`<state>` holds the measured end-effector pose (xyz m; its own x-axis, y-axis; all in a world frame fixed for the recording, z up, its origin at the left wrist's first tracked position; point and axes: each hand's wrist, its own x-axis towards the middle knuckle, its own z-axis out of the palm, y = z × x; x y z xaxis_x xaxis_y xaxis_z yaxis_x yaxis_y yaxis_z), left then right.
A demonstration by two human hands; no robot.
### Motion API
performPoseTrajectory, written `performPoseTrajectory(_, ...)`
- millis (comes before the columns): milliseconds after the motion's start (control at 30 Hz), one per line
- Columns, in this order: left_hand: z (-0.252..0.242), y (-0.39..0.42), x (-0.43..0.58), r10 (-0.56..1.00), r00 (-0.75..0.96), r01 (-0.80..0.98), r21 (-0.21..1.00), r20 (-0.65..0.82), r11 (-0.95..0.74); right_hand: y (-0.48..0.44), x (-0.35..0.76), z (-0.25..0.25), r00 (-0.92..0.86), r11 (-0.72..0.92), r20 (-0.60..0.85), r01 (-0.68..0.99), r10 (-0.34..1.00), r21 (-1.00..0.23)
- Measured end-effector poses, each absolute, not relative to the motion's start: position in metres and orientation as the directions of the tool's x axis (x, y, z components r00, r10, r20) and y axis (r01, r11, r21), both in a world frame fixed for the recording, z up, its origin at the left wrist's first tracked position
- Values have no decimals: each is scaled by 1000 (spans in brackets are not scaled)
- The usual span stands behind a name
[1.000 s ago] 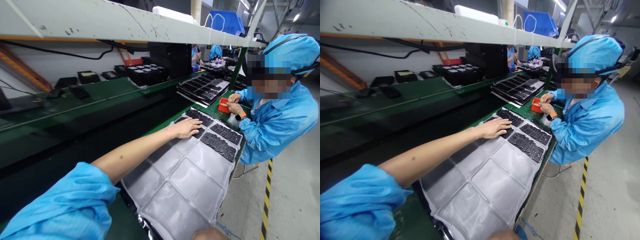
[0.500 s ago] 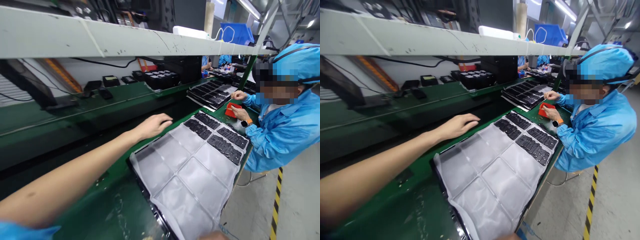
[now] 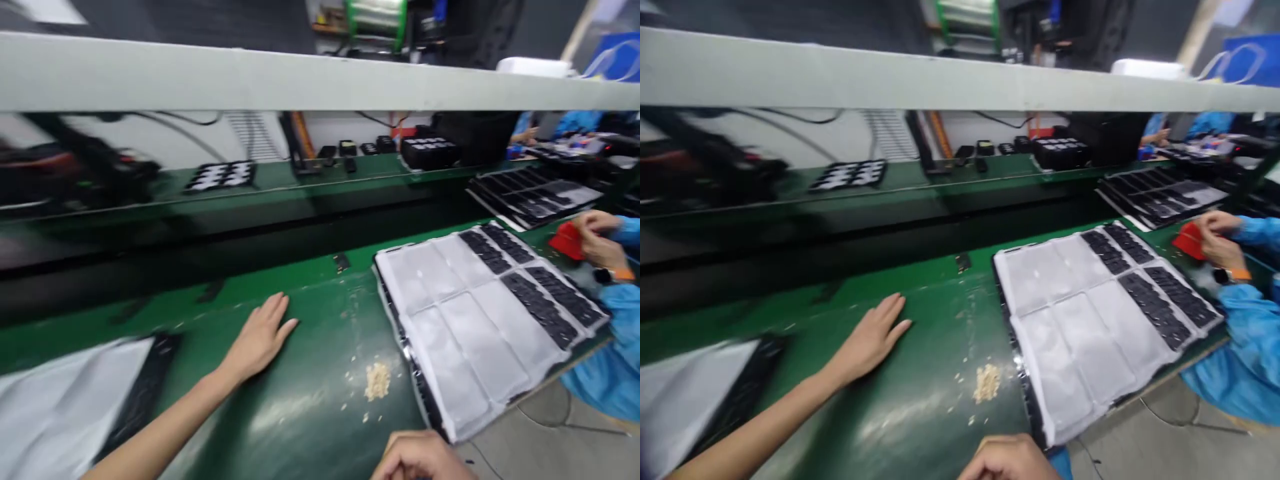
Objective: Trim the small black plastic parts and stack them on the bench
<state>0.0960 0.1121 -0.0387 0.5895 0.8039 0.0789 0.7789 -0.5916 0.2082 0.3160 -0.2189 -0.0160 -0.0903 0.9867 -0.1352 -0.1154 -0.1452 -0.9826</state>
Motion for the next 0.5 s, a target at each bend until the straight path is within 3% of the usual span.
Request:
performPoseTrajectory(233,-34,106,42,810,580,760,299,89,-577,-220,290,-12,-138,-136,-126,-65,982,-989)
performPoseTrajectory(500,-41,65,-7,713,701,661,345,35,-667,-201,265,0,-87,-75,-93,184,992,-980)
